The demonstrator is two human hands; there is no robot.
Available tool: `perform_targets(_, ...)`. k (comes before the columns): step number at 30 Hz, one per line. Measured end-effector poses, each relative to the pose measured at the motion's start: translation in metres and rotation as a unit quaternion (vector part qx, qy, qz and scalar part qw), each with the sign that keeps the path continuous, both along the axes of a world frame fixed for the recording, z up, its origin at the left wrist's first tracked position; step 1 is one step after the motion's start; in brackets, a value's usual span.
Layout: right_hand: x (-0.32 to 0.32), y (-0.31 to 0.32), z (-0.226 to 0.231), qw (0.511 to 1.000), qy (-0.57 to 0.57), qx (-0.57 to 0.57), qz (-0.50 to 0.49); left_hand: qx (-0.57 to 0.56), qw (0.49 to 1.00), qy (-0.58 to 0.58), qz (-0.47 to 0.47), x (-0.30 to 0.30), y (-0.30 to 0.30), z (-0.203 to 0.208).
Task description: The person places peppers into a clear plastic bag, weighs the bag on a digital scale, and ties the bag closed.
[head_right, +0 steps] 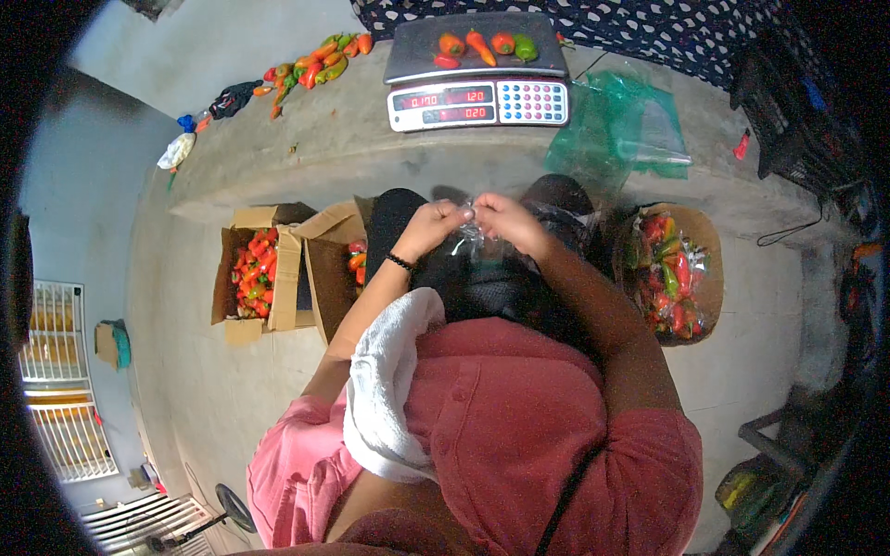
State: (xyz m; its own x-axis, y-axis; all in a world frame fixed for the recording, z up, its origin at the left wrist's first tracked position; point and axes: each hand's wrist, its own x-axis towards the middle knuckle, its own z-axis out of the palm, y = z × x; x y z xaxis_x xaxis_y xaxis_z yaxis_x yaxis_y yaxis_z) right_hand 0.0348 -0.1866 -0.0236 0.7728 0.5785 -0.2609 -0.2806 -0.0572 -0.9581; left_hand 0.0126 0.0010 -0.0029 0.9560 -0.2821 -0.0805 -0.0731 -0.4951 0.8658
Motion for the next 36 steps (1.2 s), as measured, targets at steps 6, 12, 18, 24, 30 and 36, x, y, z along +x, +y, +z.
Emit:
perform_targets(6,0.001,0.0,0.002,0.998,0.051,0.03,-0.023,0.017,1.0,-0.005,0.002,-0.002,-0.001,0.001)
perform_targets(12,0.002,0.0,-0.001,0.998,0.056,0.03,-0.024,0.055,0.998,0.029,-0.013,0.0,0.001,0.002)
perform_targets(18,0.0,0.003,0.0,0.999,0.031,0.004,0.006,-0.025,0.999,-0.032,0.005,-0.004,-0.001,-0.008)
perform_targets(24,-0.001,0.002,-0.003,1.0,0.016,-0.012,0.016,0.03,0.998,-0.046,-0.017,-0.004,0.0,-0.002)
perform_targets(30,0.0,0.004,-0.003,0.999,0.011,-0.029,0.011,0.05,0.998,-0.006,-0.035,-0.003,0.002,-0.001)
perform_targets(36,0.004,0.003,-0.009,0.999,0.016,-0.032,0.022,0.064,0.995,-0.049,-0.055,0.001,0.005,-0.009)
